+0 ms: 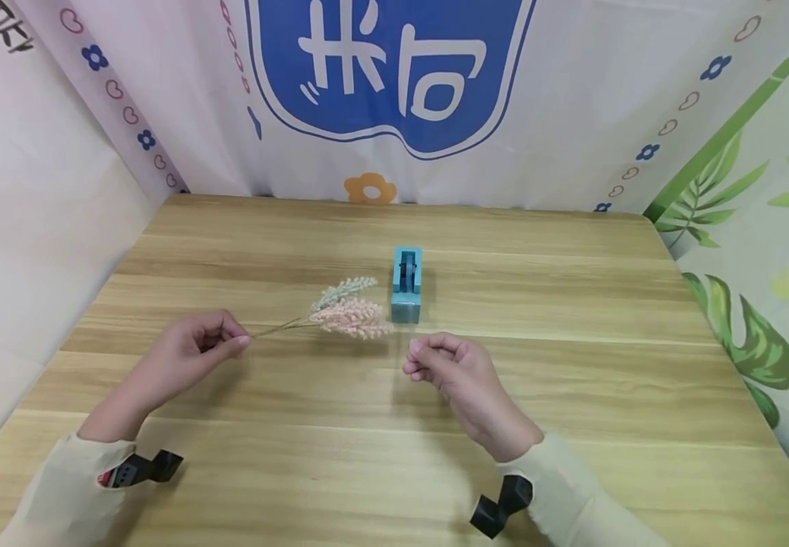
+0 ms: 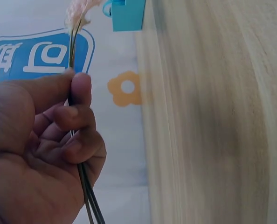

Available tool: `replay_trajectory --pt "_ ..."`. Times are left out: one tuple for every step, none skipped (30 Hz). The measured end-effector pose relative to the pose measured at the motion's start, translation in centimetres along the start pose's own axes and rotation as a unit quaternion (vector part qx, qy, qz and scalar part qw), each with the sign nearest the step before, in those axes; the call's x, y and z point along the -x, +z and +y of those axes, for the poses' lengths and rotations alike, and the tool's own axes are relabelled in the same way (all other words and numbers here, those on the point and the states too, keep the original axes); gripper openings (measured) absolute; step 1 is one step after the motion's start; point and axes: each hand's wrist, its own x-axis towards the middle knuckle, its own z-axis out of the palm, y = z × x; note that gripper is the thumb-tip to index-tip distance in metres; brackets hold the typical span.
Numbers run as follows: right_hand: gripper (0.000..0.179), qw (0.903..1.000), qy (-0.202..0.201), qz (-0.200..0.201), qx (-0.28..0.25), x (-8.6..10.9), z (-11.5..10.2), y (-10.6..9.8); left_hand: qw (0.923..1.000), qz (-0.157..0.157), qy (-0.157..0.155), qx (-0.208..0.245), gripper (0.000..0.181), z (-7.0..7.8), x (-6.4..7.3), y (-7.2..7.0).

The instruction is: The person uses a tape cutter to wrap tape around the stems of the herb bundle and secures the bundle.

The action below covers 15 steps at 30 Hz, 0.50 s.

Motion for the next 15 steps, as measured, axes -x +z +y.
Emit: replay_trajectory --pt "0.012 1.0 -0.002 0.0 -0.002 0.0 -0.1 0.0 0.9999 -0.01 0.004 0.002 0.009 0.0 0.0 0.0" --pt "0.013 1.0 -0.003 0.0 -0.004 0.0 -0.2 0.0 0.9997 -0.021 0.008 0.005 0.009 0.1 0.0 0.0" --pt "0.014 1.0 -0.004 0.0 -0.006 -0.1 -0.3 0.0 0.9994 -0.032 0.01 0.006 0.009 0.1 0.0 0.1" --pt "0.015 1.0 -0.005 0.001 -0.006 -0.1 -0.4 0.0 0.999 -0.042 0.012 0.008 0.009 0.1 0.0 0.1" --pt "0.015 1.0 -0.005 0.002 -0.007 -0.1 -0.4 0.1 0.9985 -0.052 0.013 0.009 0.009 0.2 -0.1 0.2" --pt "0.016 0.9999 -0.005 0.003 -0.009 -0.1 -0.5 0.1 0.998 -0.061 0.014 0.009 0.009 0.2 -0.1 0.3" --pt "0.016 0.9999 -0.005 0.004 -0.01 -0.1 -0.5 0.1 0.9976 -0.067 0.015 0.007 0.01 0.2 -0.2 0.4" --pt "0.017 0.9999 -0.005 0.005 -0.01 -0.1 -0.6 0.1 0.9972 -0.072 0.015 0.006 0.01 0.2 -0.2 0.4" --pt "0.017 0.9999 -0.005 0.006 -0.01 -0.2 -0.6 0.1 0.9969 -0.077 0.016 0.003 0.011 0.3 -0.3 0.5" --pt "0.018 0.9999 -0.006 0.007 -0.009 -0.2 -0.7 0.1 0.9967 -0.08 0.017 0.0 0.011 0.3 -0.3 0.6" --pt "0.018 0.9999 -0.007 0.008 -0.009 -0.2 -0.7 0.2 0.9965 -0.082 0.018 -0.001 0.011 0.4 -0.4 0.8" --pt "0.018 0.9999 -0.007 0.008 -0.009 -0.2 -0.7 0.2 0.9963 -0.084 0.02 -0.003 0.011 0.4 -0.5 0.9" --pt "0.017 0.9999 -0.008 0.008 -0.009 -0.2 -0.8 0.2 0.9961 -0.085 0.021 -0.002 0.012 0.5 -0.6 1.1" --pt "0.016 0.9999 -0.01 0.008 -0.008 -0.2 -0.8 0.3 0.996 -0.087 0.021 -0.002 0.012 0.6 -0.7 1.3" --pt "0.015 0.9999 -0.011 0.008 -0.009 -0.2 -0.8 0.3 0.9958 -0.088 0.023 -0.001 0.012 0.8 -0.8 1.5"
